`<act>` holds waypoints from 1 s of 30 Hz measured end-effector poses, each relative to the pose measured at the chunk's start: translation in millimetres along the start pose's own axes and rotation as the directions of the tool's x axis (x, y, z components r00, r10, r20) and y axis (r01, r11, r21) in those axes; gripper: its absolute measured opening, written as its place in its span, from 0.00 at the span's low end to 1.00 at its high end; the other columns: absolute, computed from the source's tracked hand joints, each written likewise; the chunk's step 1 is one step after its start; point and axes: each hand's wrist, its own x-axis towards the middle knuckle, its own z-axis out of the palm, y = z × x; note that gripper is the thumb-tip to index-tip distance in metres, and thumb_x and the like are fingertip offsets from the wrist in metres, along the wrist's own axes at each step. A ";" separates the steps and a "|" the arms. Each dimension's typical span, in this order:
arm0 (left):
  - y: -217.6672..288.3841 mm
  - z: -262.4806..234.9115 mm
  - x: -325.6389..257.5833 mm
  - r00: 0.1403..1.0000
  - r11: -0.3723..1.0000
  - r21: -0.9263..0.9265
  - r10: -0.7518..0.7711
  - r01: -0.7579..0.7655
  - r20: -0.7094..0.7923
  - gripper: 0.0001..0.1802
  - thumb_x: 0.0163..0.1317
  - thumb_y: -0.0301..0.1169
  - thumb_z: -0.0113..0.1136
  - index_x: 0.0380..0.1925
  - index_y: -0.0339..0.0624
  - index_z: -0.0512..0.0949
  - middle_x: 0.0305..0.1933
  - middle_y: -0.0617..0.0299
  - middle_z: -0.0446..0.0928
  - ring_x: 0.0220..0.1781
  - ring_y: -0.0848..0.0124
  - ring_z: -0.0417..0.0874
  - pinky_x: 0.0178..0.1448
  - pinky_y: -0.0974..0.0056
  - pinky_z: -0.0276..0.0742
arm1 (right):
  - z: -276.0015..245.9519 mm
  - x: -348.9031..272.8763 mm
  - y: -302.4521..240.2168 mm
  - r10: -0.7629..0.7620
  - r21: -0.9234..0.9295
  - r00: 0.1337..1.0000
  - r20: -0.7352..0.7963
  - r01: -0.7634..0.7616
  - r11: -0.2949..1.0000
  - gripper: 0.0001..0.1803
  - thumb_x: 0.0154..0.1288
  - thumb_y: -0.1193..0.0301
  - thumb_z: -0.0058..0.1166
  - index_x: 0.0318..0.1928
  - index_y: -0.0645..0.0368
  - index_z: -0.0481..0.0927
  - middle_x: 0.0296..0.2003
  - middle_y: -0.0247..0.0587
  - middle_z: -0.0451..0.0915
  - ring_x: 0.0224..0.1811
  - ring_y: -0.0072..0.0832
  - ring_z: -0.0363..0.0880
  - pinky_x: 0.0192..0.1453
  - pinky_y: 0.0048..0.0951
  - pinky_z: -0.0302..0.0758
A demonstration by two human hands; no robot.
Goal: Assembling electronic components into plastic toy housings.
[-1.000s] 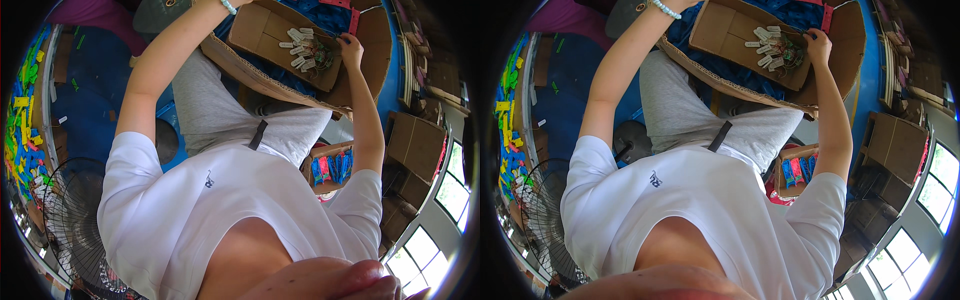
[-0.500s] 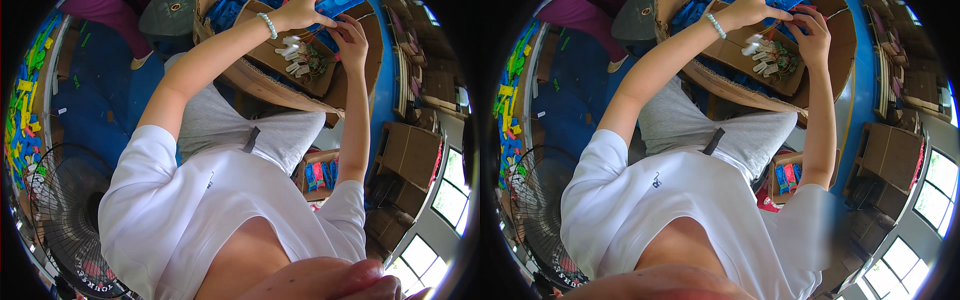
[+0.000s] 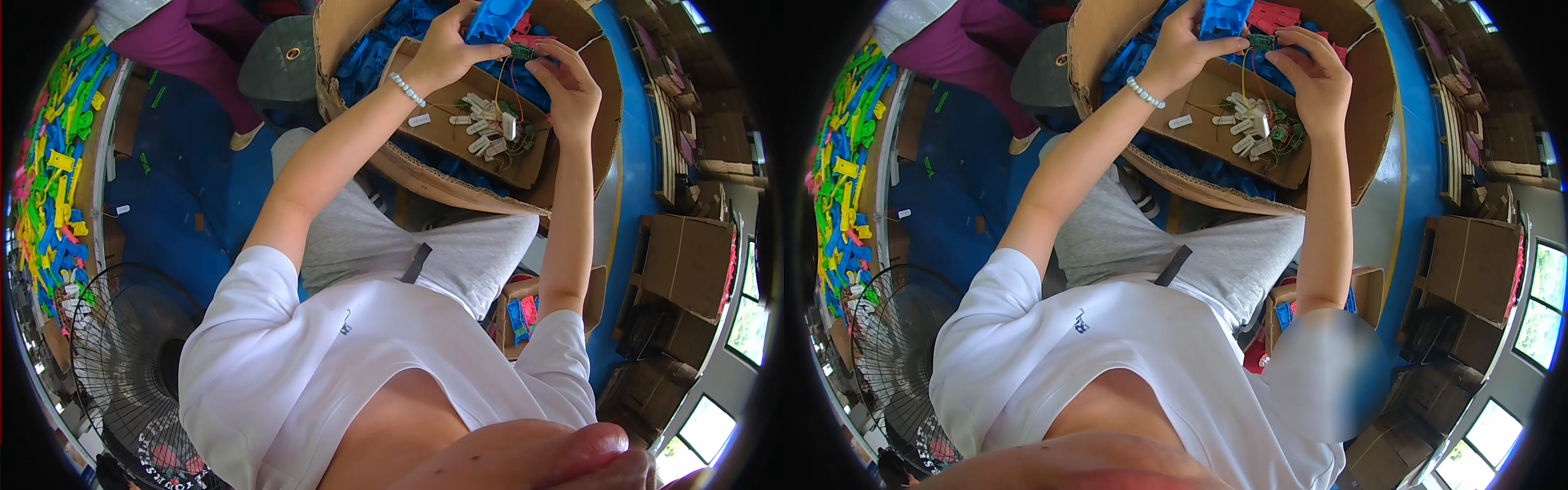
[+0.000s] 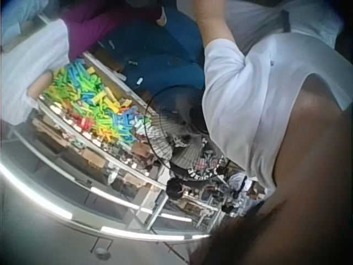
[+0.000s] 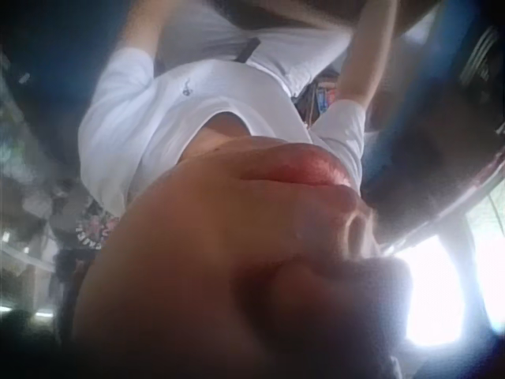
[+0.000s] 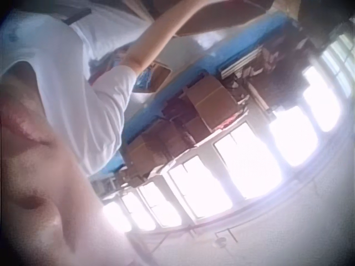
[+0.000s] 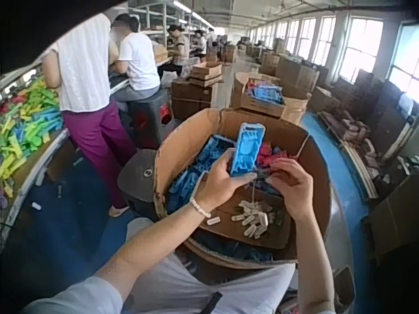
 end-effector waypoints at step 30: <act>50.5 67.8 -21.3 0.965 0.635 -0.770 -0.235 0.060 -0.119 0.15 0.55 0.19 0.69 0.42 0.43 0.79 0.38 0.64 0.84 0.41 0.74 0.85 0.48 0.67 0.80 | 31.5 -28.7 -37.5 0.129 0.349 0.911 -0.391 0.018 0.937 0.09 0.66 0.82 0.60 0.47 0.71 0.80 0.41 0.42 0.84 0.42 0.24 0.83 0.49 0.22 0.79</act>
